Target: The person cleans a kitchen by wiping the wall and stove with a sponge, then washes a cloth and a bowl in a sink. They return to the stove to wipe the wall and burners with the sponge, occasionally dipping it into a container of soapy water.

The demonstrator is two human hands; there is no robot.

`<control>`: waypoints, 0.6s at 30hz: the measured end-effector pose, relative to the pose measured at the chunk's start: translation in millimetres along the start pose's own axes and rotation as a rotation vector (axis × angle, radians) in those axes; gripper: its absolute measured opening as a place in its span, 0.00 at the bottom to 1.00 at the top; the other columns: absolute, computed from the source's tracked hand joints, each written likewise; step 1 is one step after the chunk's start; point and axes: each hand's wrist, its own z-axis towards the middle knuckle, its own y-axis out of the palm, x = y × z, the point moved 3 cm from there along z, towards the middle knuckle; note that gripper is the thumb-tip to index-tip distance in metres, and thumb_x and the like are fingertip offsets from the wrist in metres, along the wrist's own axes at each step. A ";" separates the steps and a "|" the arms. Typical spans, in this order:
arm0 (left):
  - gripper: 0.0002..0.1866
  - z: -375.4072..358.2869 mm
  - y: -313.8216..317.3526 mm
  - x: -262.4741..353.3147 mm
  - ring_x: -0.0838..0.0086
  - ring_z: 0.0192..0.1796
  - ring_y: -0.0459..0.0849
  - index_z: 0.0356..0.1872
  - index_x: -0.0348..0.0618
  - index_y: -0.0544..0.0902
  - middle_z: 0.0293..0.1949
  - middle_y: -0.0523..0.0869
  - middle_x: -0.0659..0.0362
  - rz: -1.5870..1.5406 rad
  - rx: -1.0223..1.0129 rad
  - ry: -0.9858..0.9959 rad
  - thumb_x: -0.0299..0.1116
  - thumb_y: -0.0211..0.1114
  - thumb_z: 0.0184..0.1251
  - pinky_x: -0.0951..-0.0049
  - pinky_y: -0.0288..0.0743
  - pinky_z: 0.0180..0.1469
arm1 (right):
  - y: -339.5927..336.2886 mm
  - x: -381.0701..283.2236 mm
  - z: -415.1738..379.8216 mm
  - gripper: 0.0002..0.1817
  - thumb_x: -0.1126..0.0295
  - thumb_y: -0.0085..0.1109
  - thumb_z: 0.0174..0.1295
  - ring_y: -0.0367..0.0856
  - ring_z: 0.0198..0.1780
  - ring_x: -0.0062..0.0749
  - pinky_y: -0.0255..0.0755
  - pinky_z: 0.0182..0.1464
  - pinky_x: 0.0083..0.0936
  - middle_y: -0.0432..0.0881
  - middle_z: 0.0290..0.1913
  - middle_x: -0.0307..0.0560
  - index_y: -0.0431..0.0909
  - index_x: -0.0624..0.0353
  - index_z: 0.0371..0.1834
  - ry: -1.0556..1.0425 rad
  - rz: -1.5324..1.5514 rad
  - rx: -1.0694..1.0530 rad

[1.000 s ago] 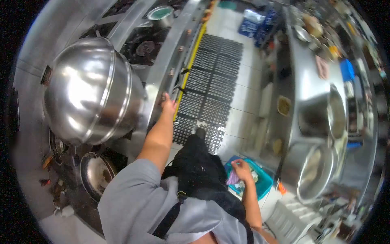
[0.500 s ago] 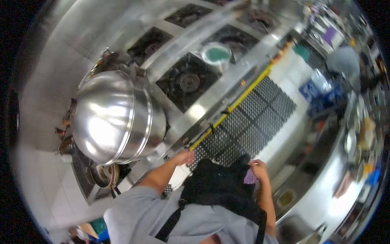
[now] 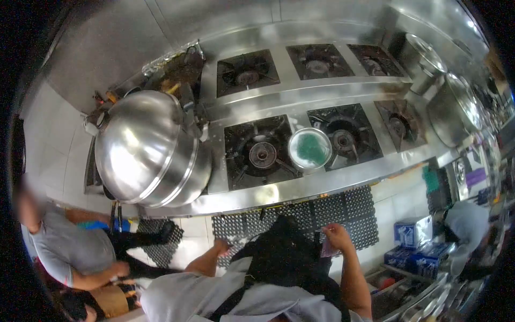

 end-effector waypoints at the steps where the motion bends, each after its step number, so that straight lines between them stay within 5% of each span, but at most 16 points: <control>1: 0.21 3.5 -0.4 22.4 0.64 0.33 0.89 0.41 0.47 0.87 0.34 0.88 0.53 -0.350 -0.221 -0.249 0.45 0.45 0.73 0.61 0.82 0.33 | -15.9 1.6 9.9 0.19 0.56 0.64 0.60 0.81 0.33 0.27 0.75 0.36 0.29 0.84 0.29 0.49 0.82 0.65 0.39 -0.062 -0.019 0.010; 2: 0.21 6.9 -10.5 43.7 0.64 0.33 0.89 0.41 0.47 0.87 0.34 0.88 0.53 -0.369 -0.216 -0.265 0.45 0.45 0.73 0.61 0.82 0.33 | -33.3 -0.9 16.9 0.19 0.56 0.64 0.60 0.81 0.33 0.27 0.75 0.36 0.29 0.84 0.29 0.49 0.82 0.65 0.39 -0.075 -0.027 -0.011; 4: 0.18 10.1 -49.7 87.4 0.67 0.35 0.88 0.43 0.44 0.86 0.32 0.87 0.54 0.067 0.130 0.093 0.44 0.52 0.71 0.63 0.81 0.34 | -65.7 -8.5 24.8 0.18 0.57 0.64 0.60 0.82 0.33 0.27 0.75 0.36 0.29 0.84 0.29 0.49 0.82 0.64 0.39 -0.007 0.011 -0.094; 5: 0.18 1.8 -69.3 109.3 0.67 0.35 0.88 0.43 0.44 0.86 0.32 0.87 0.54 0.057 0.134 0.073 0.44 0.52 0.71 0.63 0.81 0.34 | -74.1 6.2 38.6 0.18 0.57 0.63 0.60 0.83 0.34 0.28 0.76 0.37 0.28 0.84 0.29 0.49 0.83 0.63 0.39 0.007 -0.046 -0.078; 7: 0.15 -26.4 -113.1 152.3 0.71 0.33 0.85 0.40 0.41 0.85 0.30 0.86 0.55 -1.055 0.303 -0.282 0.43 0.63 0.66 0.68 0.78 0.35 | -82.1 18.1 70.3 0.18 0.57 0.63 0.60 0.83 0.34 0.29 0.76 0.38 0.29 0.85 0.30 0.49 0.83 0.62 0.39 -0.094 -0.090 -0.110; 9: 0.17 -14.2 -108.5 161.6 0.76 0.31 0.83 0.39 0.38 0.85 0.30 0.86 0.56 -1.126 0.519 -0.249 0.43 0.70 0.60 0.74 0.76 0.33 | -97.0 -6.3 87.3 0.16 0.58 0.63 0.60 0.83 0.36 0.32 0.77 0.41 0.30 0.85 0.32 0.47 0.83 0.60 0.41 -0.205 -0.205 -0.210; 13: 0.21 -56.5 -128.0 267.8 0.76 0.36 0.83 0.52 0.39 0.80 0.35 0.87 0.57 -1.390 0.528 -0.255 0.42 0.67 0.64 0.74 0.76 0.37 | -72.0 -53.7 126.5 0.14 0.60 0.64 0.61 0.83 0.38 0.31 0.77 0.43 0.29 0.84 0.35 0.46 0.82 0.57 0.43 -0.475 -0.092 -0.591; 16: 0.27 -84.1 -137.7 345.1 0.73 0.45 0.83 0.60 0.41 0.75 0.44 0.86 0.56 -1.426 0.445 -0.162 0.45 0.68 0.65 0.71 0.78 0.44 | -37.1 -81.9 130.2 0.15 0.58 0.63 0.64 0.81 0.38 0.26 0.76 0.43 0.27 0.84 0.35 0.45 0.80 0.60 0.42 -0.578 -0.035 -0.841; 18: 0.33 -93.6 -155.7 400.1 0.67 0.55 0.81 0.66 0.43 0.68 0.53 0.82 0.53 -1.817 0.323 0.017 0.48 0.66 0.66 0.65 0.78 0.52 | -16.7 -107.7 115.0 0.15 0.59 0.59 0.67 0.79 0.36 0.24 0.74 0.41 0.26 0.83 0.34 0.43 0.79 0.61 0.42 -0.634 0.009 -0.908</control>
